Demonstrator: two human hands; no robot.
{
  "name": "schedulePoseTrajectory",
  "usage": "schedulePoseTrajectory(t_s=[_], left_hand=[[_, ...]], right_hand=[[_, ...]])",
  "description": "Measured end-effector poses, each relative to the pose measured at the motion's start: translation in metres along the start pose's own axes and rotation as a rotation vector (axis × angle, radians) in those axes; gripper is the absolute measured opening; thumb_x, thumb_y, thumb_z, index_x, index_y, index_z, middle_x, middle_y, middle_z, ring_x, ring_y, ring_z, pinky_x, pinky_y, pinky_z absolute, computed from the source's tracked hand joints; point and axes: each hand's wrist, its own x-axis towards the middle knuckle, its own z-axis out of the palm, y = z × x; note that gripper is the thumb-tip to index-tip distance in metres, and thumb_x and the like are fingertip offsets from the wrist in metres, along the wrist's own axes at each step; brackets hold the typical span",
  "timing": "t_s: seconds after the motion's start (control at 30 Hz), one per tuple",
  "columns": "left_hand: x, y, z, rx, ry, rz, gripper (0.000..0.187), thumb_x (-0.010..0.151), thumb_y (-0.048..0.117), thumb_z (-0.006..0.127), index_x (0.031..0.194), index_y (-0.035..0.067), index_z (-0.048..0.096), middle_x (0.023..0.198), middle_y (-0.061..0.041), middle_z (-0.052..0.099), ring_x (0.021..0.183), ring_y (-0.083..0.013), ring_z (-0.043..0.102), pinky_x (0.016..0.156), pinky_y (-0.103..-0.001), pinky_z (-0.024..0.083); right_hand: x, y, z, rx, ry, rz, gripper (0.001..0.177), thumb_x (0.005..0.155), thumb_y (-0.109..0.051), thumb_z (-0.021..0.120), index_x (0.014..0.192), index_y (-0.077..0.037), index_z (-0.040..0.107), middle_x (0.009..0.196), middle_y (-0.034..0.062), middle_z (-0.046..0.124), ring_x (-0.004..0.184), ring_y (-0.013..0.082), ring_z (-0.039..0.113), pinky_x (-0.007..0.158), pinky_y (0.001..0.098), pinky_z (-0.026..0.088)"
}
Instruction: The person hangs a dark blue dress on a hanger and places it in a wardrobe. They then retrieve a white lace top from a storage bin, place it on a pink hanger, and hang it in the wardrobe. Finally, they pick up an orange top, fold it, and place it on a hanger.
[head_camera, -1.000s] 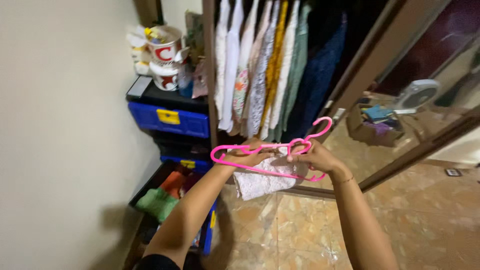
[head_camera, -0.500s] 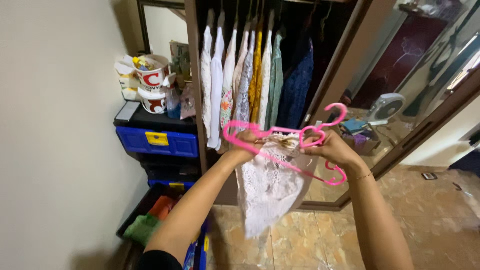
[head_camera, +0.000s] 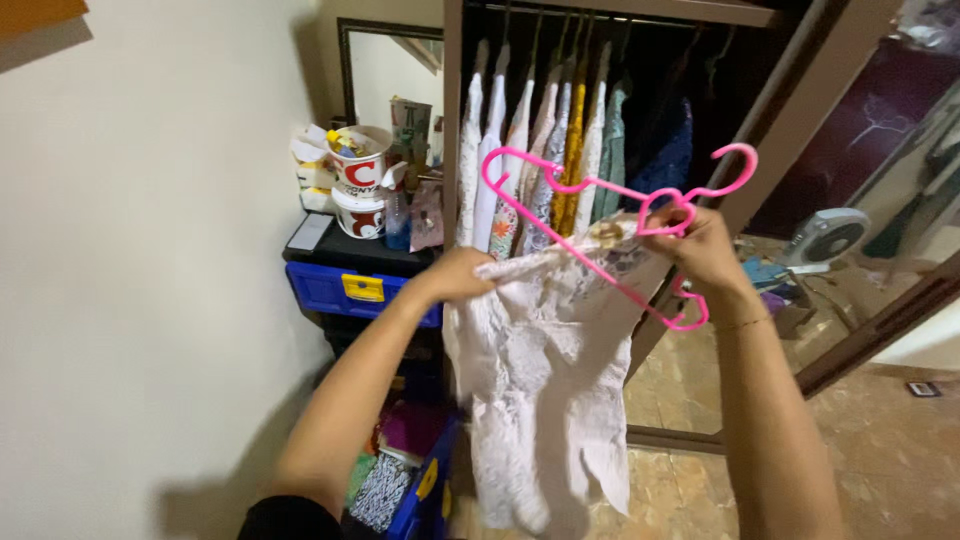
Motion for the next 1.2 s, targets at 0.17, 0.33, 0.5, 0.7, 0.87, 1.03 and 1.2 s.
schedulePoseTrajectory(t_s=[0.17,0.33,0.5,0.7,0.87,1.03,1.2], left_hand=[[-0.016,-0.031,-0.046,-0.093,0.078,0.029,0.027,0.086,0.033,0.078,0.098,0.008,0.077,0.078,-0.011,0.074,0.069,-0.0172,0.066,0.067,-0.036,0.053],[-0.022,-0.034,-0.078,-0.171,0.188,0.016,0.024,0.091,0.03,0.075,0.095,0.006,0.075,0.072,-0.005,0.067,0.067,-0.0111,0.057,0.063,-0.034,0.048],[-0.03,-0.029,-0.086,-0.426,0.254,-0.075,0.023,0.096,0.026,0.068,0.098,0.004,0.073,0.077,0.003,0.064,0.073,-0.0074,0.055,0.067,-0.028,0.047],[-0.031,-0.032,-0.073,-0.476,0.36,-0.17,0.019,0.094,0.018,0.068,0.104,0.003,0.073,0.089,-0.001,0.07,0.082,-0.0093,0.059,0.076,-0.028,0.048],[-0.02,-0.034,-0.045,-0.199,0.523,-0.244,0.03,0.093,0.017,0.065,0.121,0.006,0.069,0.115,-0.015,0.072,0.107,-0.0258,0.066,0.093,-0.035,0.051],[-0.02,0.029,0.016,-0.174,0.53,0.369,0.079,0.066,0.016,0.084,0.136,-0.005,0.053,0.144,-0.029,0.052,0.134,-0.0417,0.048,0.11,-0.045,0.038],[-0.006,0.066,0.088,-0.036,0.472,-0.061,0.043,0.081,0.015,0.076,0.121,0.003,0.063,0.112,-0.02,0.072,0.106,-0.0364,0.067,0.093,-0.045,0.054]], right_hand=[[0.009,-0.014,-0.001,-0.095,0.007,-0.044,0.017,0.084,0.004,0.077,0.096,-0.003,0.068,0.091,-0.0038,0.067,0.086,0.0068,0.061,0.078,0.0257,0.052],[0.014,-0.029,-0.004,-0.161,0.03,0.003,0.02,0.087,-0.001,0.076,0.107,-0.004,0.071,0.094,-0.0029,0.069,0.087,0.0065,0.063,0.078,0.026,0.054],[0.009,-0.05,-0.004,-0.134,0.031,0.072,0.016,0.093,-0.006,0.075,0.109,-0.003,0.078,0.094,0.0007,0.074,0.084,0.008,0.063,0.075,0.0278,0.052],[0.011,-0.076,0.008,-0.058,-0.004,0.039,0.017,0.092,-0.006,0.073,0.108,-0.004,0.077,0.099,0.0018,0.076,0.088,0.0085,0.068,0.081,0.0281,0.056],[0.016,-0.089,0.021,0.013,-0.043,0.069,0.015,0.093,-0.006,0.073,0.107,-0.003,0.078,0.098,0.0065,0.077,0.088,0.0116,0.069,0.083,0.0308,0.057],[0.015,-0.101,0.051,0.201,-0.168,0.079,0.018,0.088,-0.004,0.07,0.105,-0.004,0.078,0.1,0.0027,0.08,0.092,0.0101,0.074,0.089,0.0279,0.058],[0.01,-0.088,0.067,0.154,-0.177,0.123,0.013,0.091,-0.003,0.073,0.102,-0.001,0.079,0.093,0.0042,0.076,0.083,0.0098,0.067,0.08,0.0285,0.054]])
